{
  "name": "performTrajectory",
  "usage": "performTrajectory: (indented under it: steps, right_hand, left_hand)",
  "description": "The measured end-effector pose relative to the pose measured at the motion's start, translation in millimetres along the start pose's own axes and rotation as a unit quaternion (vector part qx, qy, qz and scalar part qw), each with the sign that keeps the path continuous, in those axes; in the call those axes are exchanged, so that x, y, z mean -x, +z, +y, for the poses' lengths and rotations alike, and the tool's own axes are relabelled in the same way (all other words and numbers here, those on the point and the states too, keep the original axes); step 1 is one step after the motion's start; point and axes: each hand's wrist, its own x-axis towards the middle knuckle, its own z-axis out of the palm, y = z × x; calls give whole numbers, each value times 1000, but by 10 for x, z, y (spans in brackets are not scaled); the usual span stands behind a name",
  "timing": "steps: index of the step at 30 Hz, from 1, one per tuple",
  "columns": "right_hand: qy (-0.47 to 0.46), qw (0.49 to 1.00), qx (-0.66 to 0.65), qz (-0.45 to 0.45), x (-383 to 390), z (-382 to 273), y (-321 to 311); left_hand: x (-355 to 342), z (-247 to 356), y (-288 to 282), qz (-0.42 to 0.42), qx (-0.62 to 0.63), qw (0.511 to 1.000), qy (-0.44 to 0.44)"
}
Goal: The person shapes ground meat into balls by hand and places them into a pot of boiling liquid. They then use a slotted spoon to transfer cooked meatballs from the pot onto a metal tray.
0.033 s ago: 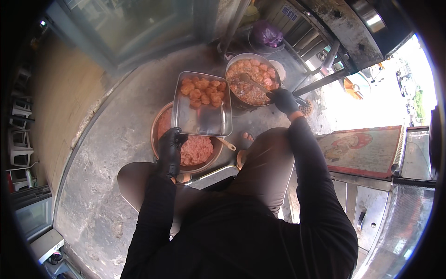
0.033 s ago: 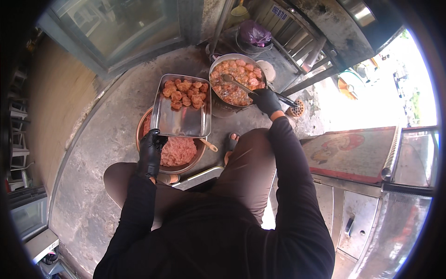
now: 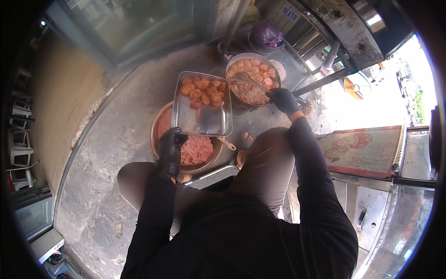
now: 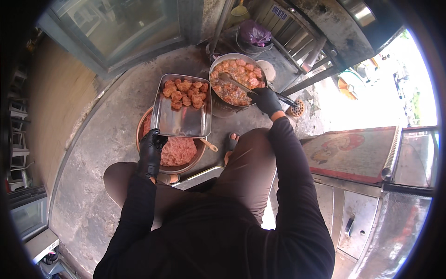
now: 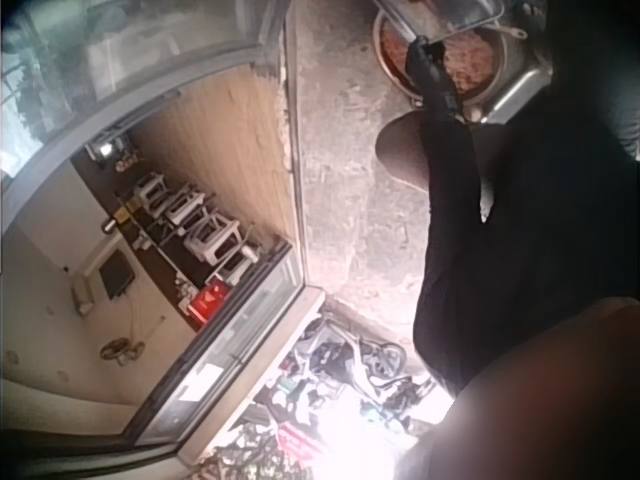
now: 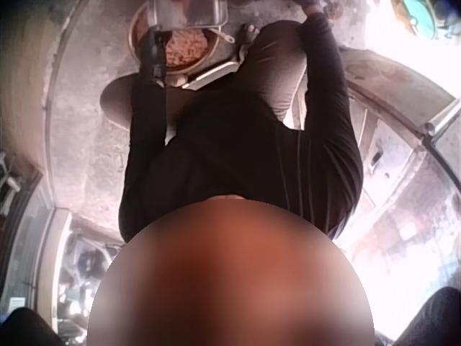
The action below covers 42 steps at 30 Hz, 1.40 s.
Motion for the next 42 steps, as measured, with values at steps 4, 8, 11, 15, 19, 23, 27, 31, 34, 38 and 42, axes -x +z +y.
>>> performTrajectory:
  steps: [4, 8, 11, 15, 19, 23, 27, 31, 34, 38, 42]
  right_hand:
    - [-70, 994, -89, -9, 182, -480, -88]
    - [-139, 990, -32, -16, 150, -848, -128]
    - [-113, 992, -61, -6, 47, -818, -259]
    - [-37, 999, -1, 38, -50, -547, -434]
    - [-22, 981, 191, 1, -35, -441, -260]
    - [-31, 964, 264, -24, -97, -446, -19]
    - [-39, 972, 228, -29, -197, -296, 156]
    - [-16, 991, -35, -131, -238, 9, 118]
    - [58, 962, -205, -171, -132, 172, 49]
    - [60, 950, -270, -142, 43, 270, -29]
    - [-190, 978, -81, -15, 107, 376, -59]
  left_hand:
    - [12, 7, 47, -7, 12, 1000, -12]
    - [-39, 29, 69, -8, 18, 1000, -14]
    - [-43, 42, 43, 2, 23, 1000, -18]
    - [-22, 62, 43, 4, 14, 1000, 14]
    - [-38, 127, 41, 3, 6, 1000, 25]
    - [-77, 126, 32, 24, 26, 999, 23]
    - [-119, 98, 5, 26, 24, 999, 23]
    - [-94, 98, -20, 8, 13, 1000, 21]
    - [-78, 102, 15, 11, 22, 1000, 17]
    - [-52, 121, 53, 16, 35, 999, 9]
    - [-45, 121, 57, 9, 27, 1000, 10]
